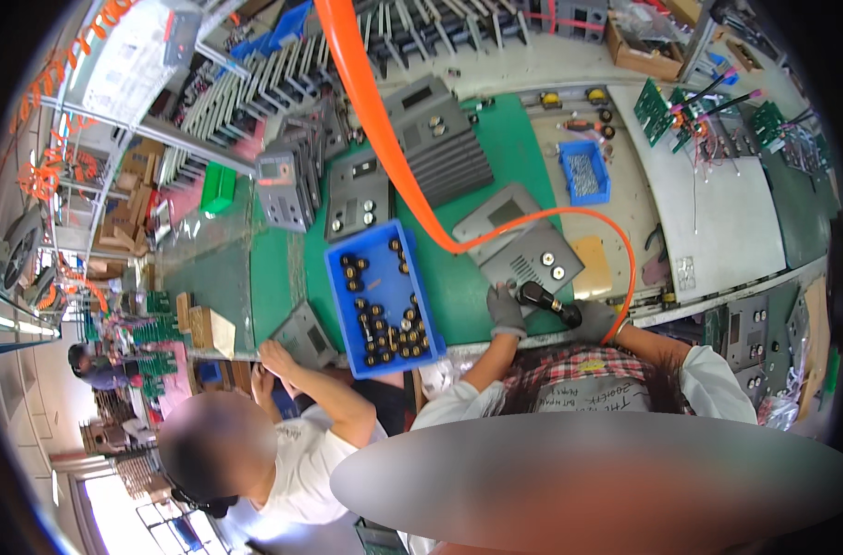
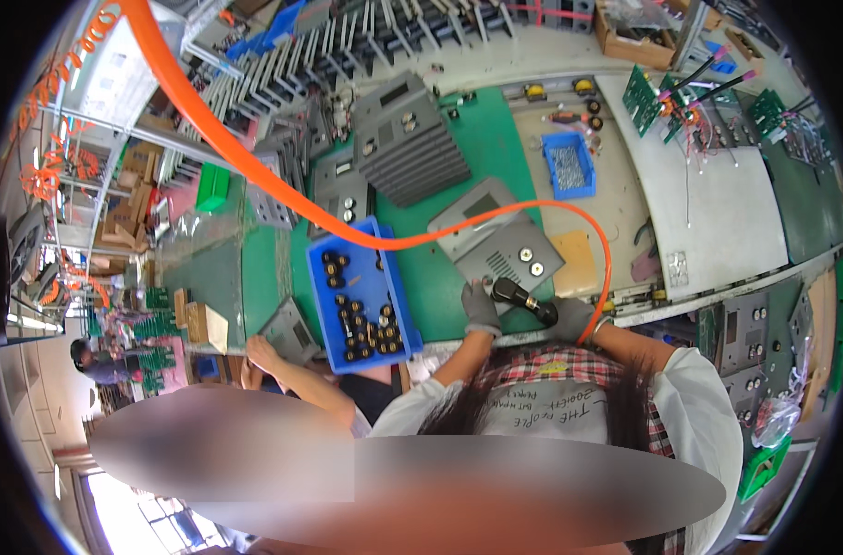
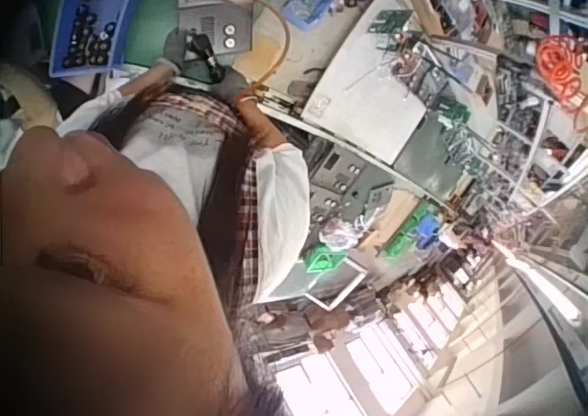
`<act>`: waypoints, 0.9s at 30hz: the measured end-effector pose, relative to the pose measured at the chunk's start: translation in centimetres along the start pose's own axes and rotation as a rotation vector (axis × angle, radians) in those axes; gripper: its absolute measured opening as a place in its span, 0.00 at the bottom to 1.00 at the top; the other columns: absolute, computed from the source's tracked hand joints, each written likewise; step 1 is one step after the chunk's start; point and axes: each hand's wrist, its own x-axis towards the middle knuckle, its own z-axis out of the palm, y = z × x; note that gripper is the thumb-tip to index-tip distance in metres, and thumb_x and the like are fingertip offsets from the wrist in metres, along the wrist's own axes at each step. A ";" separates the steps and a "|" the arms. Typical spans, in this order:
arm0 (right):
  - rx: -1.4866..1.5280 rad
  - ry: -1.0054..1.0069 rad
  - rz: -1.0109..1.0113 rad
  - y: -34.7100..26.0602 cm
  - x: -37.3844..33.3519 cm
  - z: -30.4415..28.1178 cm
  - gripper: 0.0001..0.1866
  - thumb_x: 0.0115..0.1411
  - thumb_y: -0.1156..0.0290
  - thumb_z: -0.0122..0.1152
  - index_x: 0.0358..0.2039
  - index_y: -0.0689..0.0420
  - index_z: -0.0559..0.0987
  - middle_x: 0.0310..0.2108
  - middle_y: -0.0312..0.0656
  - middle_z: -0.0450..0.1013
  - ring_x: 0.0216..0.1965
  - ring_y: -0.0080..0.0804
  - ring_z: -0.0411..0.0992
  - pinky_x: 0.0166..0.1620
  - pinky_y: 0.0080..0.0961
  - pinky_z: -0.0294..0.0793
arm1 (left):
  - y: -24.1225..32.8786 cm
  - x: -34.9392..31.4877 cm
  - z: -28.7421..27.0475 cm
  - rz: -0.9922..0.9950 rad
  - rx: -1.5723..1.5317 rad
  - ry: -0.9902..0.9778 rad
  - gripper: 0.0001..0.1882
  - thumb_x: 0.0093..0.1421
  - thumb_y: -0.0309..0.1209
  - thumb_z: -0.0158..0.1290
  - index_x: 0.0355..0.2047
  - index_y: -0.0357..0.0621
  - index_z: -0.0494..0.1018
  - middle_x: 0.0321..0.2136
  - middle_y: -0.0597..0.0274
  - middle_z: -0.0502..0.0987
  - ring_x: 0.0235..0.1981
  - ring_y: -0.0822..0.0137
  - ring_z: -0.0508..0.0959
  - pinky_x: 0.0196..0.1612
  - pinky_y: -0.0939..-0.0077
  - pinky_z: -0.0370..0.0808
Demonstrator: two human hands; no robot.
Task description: Assembling and securing components on metal panels using an electric screwdriver.
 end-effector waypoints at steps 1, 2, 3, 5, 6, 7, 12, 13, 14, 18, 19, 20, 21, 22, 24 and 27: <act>0.127 -0.052 0.023 0.1 0.0 -0.2 0.28 0.37 0.56 0.66 0.38 0.58 0.74 0.32 0.52 0.75 0.35 0.47 0.74 0.42 0.36 0.72 | 0.1 -0.2 0.3 0.007 -0.059 0.019 0.14 0.63 0.32 0.39 0.38 0.32 0.67 0.32 0.55 0.74 0.32 0.66 0.71 0.38 0.72 0.66; 0.218 -0.100 0.103 0.1 0.2 -0.4 0.28 0.36 0.57 0.66 0.38 0.59 0.75 0.32 0.52 0.75 0.35 0.47 0.74 0.42 0.36 0.72 | 0.3 -0.3 0.6 0.017 -0.123 0.049 0.13 0.63 0.32 0.39 0.38 0.32 0.67 0.32 0.55 0.74 0.33 0.66 0.71 0.38 0.72 0.66; 0.247 -0.115 0.120 0.1 0.1 -0.6 0.28 0.36 0.58 0.67 0.38 0.60 0.75 0.33 0.52 0.74 0.36 0.46 0.74 0.43 0.35 0.71 | 0.4 -0.4 0.7 0.023 -0.122 0.070 0.13 0.63 0.31 0.39 0.38 0.32 0.66 0.32 0.55 0.74 0.33 0.66 0.70 0.38 0.73 0.66; 0.039 -0.039 0.002 -0.3 0.0 -0.8 0.27 0.38 0.60 0.63 0.40 0.59 0.74 0.36 0.53 0.74 0.39 0.46 0.73 0.44 0.36 0.71 | 0.5 -0.4 1.1 0.018 -0.164 0.081 0.12 0.63 0.31 0.39 0.39 0.33 0.66 0.32 0.55 0.73 0.33 0.67 0.70 0.38 0.73 0.67; -0.002 -0.069 0.042 -0.5 -0.1 -0.8 0.26 0.40 0.61 0.61 0.41 0.59 0.73 0.37 0.54 0.73 0.41 0.46 0.73 0.44 0.36 0.71 | 0.4 -0.4 1.1 0.020 -0.191 0.070 0.12 0.64 0.31 0.40 0.40 0.33 0.66 0.32 0.56 0.73 0.33 0.68 0.70 0.38 0.73 0.68; -0.029 -0.056 0.027 -0.7 -0.2 -0.8 0.25 0.41 0.62 0.59 0.42 0.59 0.72 0.36 0.54 0.74 0.40 0.48 0.73 0.44 0.38 0.71 | 0.2 -0.3 1.1 0.024 -0.226 0.083 0.12 0.64 0.31 0.40 0.41 0.34 0.65 0.32 0.56 0.73 0.33 0.68 0.70 0.37 0.73 0.68; -0.106 0.010 -0.005 -0.6 -0.2 -0.7 0.25 0.39 0.58 0.62 0.38 0.59 0.72 0.32 0.55 0.74 0.35 0.51 0.74 0.40 0.41 0.72 | -0.8 0.6 0.7 -0.073 -0.341 -0.035 0.14 0.64 0.33 0.41 0.43 0.33 0.65 0.32 0.56 0.72 0.31 0.68 0.71 0.37 0.72 0.70; -0.125 0.002 0.007 -0.5 0.0 -0.6 0.26 0.40 0.58 0.62 0.38 0.59 0.72 0.32 0.55 0.74 0.35 0.51 0.74 0.40 0.41 0.72 | -0.8 0.6 0.6 -0.115 -0.327 -0.036 0.15 0.64 0.33 0.41 0.43 0.32 0.65 0.32 0.56 0.72 0.31 0.67 0.71 0.37 0.72 0.70; -0.137 -0.006 -0.010 -0.2 0.1 -0.6 0.27 0.40 0.56 0.62 0.38 0.59 0.72 0.33 0.54 0.74 0.35 0.50 0.74 0.40 0.41 0.72 | -0.7 0.8 0.5 -0.067 -0.258 -0.034 0.15 0.64 0.34 0.42 0.42 0.31 0.65 0.33 0.54 0.71 0.31 0.66 0.70 0.36 0.71 0.70; -0.102 0.037 -0.065 0.4 0.6 0.2 0.26 0.39 0.54 0.63 0.36 0.59 0.73 0.30 0.54 0.74 0.33 0.50 0.74 0.38 0.41 0.72 | 0.5 -0.3 0.5 -0.074 -0.256 -0.076 0.15 0.63 0.36 0.40 0.38 0.34 0.66 0.32 0.55 0.70 0.30 0.63 0.72 0.33 0.69 0.72; -0.056 0.044 -0.083 0.5 0.7 0.3 0.26 0.39 0.55 0.63 0.36 0.59 0.73 0.30 0.54 0.74 0.33 0.50 0.74 0.38 0.41 0.72 | 1.0 -0.4 0.5 -0.137 -0.213 -0.054 0.14 0.63 0.36 0.40 0.38 0.35 0.66 0.32 0.56 0.70 0.29 0.64 0.72 0.33 0.69 0.72; -0.049 0.032 -0.057 0.6 0.8 0.3 0.25 0.39 0.55 0.63 0.35 0.59 0.73 0.30 0.53 0.74 0.33 0.50 0.74 0.38 0.41 0.72 | 1.4 -0.6 0.5 -0.074 -0.207 -0.073 0.13 0.63 0.35 0.40 0.38 0.36 0.66 0.32 0.56 0.71 0.29 0.64 0.72 0.33 0.69 0.72; -0.040 0.032 -0.071 0.7 0.8 0.4 0.26 0.38 0.55 0.64 0.36 0.59 0.73 0.30 0.53 0.74 0.34 0.49 0.74 0.39 0.40 0.72 | 1.6 -0.8 0.5 -0.136 -0.220 -0.049 0.13 0.63 0.35 0.40 0.38 0.36 0.66 0.32 0.57 0.71 0.29 0.64 0.72 0.33 0.69 0.72; -0.041 0.027 -0.075 0.6 0.8 0.4 0.27 0.38 0.55 0.64 0.37 0.58 0.73 0.31 0.53 0.74 0.34 0.49 0.74 0.39 0.40 0.72 | 1.8 -0.8 0.7 -0.152 -0.242 -0.035 0.13 0.63 0.34 0.40 0.38 0.36 0.67 0.31 0.58 0.71 0.29 0.65 0.71 0.33 0.70 0.72; -0.067 0.026 -0.062 0.4 0.7 0.1 0.28 0.37 0.55 0.64 0.38 0.58 0.73 0.31 0.53 0.74 0.34 0.49 0.74 0.39 0.40 0.72 | 1.7 -0.5 0.8 -0.134 -0.235 -0.034 0.13 0.63 0.33 0.40 0.38 0.35 0.67 0.31 0.59 0.72 0.28 0.66 0.71 0.33 0.70 0.71; -0.090 -0.063 -0.065 -0.9 0.2 -2.0 0.30 0.38 0.56 0.63 0.43 0.57 0.73 0.34 0.52 0.74 0.38 0.48 0.73 0.42 0.37 0.72 | 1.6 0.1 0.4 -0.033 -0.124 -0.061 0.15 0.63 0.34 0.41 0.35 0.32 0.69 0.27 0.55 0.74 0.28 0.64 0.72 0.34 0.70 0.70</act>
